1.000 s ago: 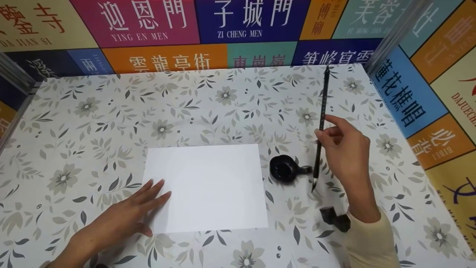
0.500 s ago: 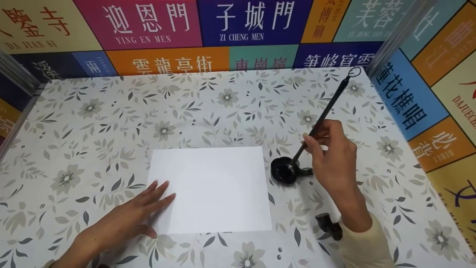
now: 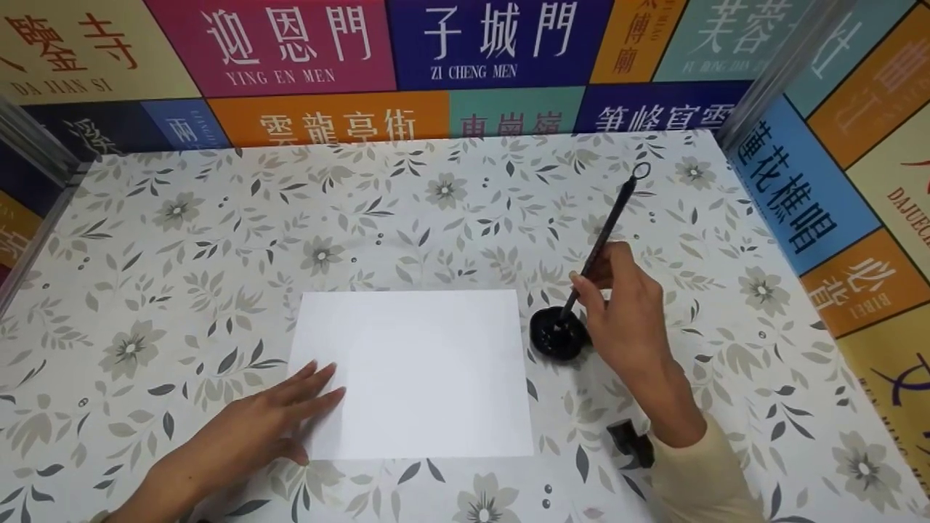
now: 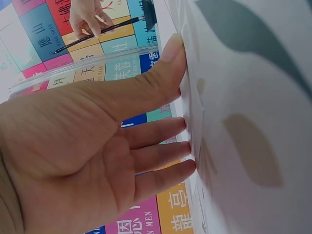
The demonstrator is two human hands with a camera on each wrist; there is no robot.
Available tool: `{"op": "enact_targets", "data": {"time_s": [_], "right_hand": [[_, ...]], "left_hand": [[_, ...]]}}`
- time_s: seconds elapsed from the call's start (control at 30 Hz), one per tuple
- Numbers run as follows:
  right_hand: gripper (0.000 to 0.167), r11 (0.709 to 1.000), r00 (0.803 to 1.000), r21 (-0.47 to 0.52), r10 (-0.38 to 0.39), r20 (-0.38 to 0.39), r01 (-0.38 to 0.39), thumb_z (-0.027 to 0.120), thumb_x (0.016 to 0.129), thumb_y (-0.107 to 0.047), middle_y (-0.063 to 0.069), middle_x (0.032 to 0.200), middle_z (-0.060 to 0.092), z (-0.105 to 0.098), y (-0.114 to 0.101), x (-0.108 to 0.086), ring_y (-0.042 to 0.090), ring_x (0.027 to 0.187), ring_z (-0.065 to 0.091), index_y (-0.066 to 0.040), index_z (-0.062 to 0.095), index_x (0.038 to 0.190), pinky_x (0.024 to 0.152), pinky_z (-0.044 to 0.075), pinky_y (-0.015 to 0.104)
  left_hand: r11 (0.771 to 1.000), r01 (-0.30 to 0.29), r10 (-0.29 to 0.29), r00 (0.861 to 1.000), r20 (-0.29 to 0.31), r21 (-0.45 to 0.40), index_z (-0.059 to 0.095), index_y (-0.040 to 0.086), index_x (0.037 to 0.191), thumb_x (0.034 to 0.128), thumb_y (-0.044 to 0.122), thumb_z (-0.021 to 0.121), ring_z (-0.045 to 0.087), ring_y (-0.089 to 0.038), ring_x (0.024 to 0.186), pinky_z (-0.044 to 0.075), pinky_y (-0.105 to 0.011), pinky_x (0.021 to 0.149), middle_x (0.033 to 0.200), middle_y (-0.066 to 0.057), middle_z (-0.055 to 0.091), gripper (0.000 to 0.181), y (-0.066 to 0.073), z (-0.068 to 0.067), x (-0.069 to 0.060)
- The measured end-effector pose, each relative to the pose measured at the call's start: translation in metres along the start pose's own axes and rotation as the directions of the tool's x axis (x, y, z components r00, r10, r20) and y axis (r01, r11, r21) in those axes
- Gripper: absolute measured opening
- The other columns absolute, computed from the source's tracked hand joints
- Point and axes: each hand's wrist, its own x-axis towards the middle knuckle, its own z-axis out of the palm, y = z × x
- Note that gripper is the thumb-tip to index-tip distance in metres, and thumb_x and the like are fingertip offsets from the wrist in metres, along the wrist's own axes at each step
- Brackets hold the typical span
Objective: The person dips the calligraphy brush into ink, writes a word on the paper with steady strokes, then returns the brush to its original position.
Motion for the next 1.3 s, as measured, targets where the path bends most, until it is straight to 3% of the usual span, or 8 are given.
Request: {"op": "enact_targets", "data": {"time_s": [0.2,0.47,0.73,0.93,1.13,1.3], "right_hand": [[0.031,0.996,0.994,-0.032,-0.087,-0.068,0.085,0.068,0.084,0.005,0.013,0.093,0.060,-0.004,-0.010,-0.001,-0.008,0.085,0.061,0.011,0.049,0.107,0.068,0.048,0.008],[0.031,0.980,0.962,-0.013,-0.198,-0.187,0.199,0.068,0.084,0.004,0.011,0.091,0.063,0.005,-0.040,0.004,-0.001,0.085,0.064,0.015,0.049,0.106,0.067,0.049,0.010],[0.029,0.954,0.941,0.079,-0.267,-0.206,0.288,0.071,0.083,0.001,0.012,0.088,0.067,0.048,-0.077,0.022,0.007,0.084,0.068,0.010,0.051,0.103,0.064,0.052,0.015],[0.028,0.926,0.936,0.165,-0.319,-0.148,0.341,0.070,0.086,-0.003,0.010,0.087,0.067,0.089,-0.099,0.031,0.019,0.080,0.070,0.007,0.050,0.102,0.063,0.054,0.018],[0.026,0.882,0.923,0.273,-0.370,-0.106,0.385,0.066,0.089,-0.005,0.009,0.086,0.064,0.131,-0.111,0.038,0.017,0.080,0.070,0.007,0.048,0.102,0.062,0.055,0.021],[0.024,0.872,0.924,0.312,-0.379,-0.061,0.378,0.065,0.091,-0.010,0.007,0.085,0.063,0.162,-0.116,0.045,0.013,0.080,0.069,0.004,0.048,0.101,0.062,0.055,0.021]], "left_hand": [[1.000,0.018,-0.018,1.000,0.009,-0.017,0.053,0.008,0.137,0.0644,0.031,0.074,0.036,-0.037,0.134,0.050,-0.049,0.086,0.147,-0.017,0.039,0.079,0.000,0.000,-0.001],[0.998,0.030,-0.029,0.999,0.023,-0.046,0.051,0.006,0.138,0.0669,0.029,0.072,0.033,-0.037,0.135,0.045,-0.054,0.092,0.148,-0.017,0.037,0.078,0.000,-0.002,-0.001],[0.996,0.038,-0.037,0.999,0.024,-0.074,0.051,0.006,0.138,0.0679,0.025,0.074,0.033,-0.035,0.136,0.046,-0.056,0.089,0.148,-0.012,0.038,0.076,0.000,0.000,-0.001],[0.998,0.019,-0.020,1.000,-0.009,-0.060,0.055,0.006,0.135,0.0665,0.026,0.076,0.038,-0.036,0.133,0.049,-0.052,0.086,0.146,-0.012,0.042,0.074,0.001,0.001,0.000],[0.999,0.040,-0.040,0.999,0.005,-0.032,0.054,0.008,0.136,0.0677,0.025,0.076,0.038,-0.033,0.134,0.049,-0.055,0.085,0.147,-0.010,0.041,0.074,0.002,0.000,0.001],[0.998,0.059,-0.058,0.998,0.019,-0.032,0.054,0.009,0.136,0.0679,0.026,0.076,0.037,-0.033,0.134,0.048,-0.055,0.086,0.147,-0.009,0.040,0.073,0.001,0.000,0.000]]}}
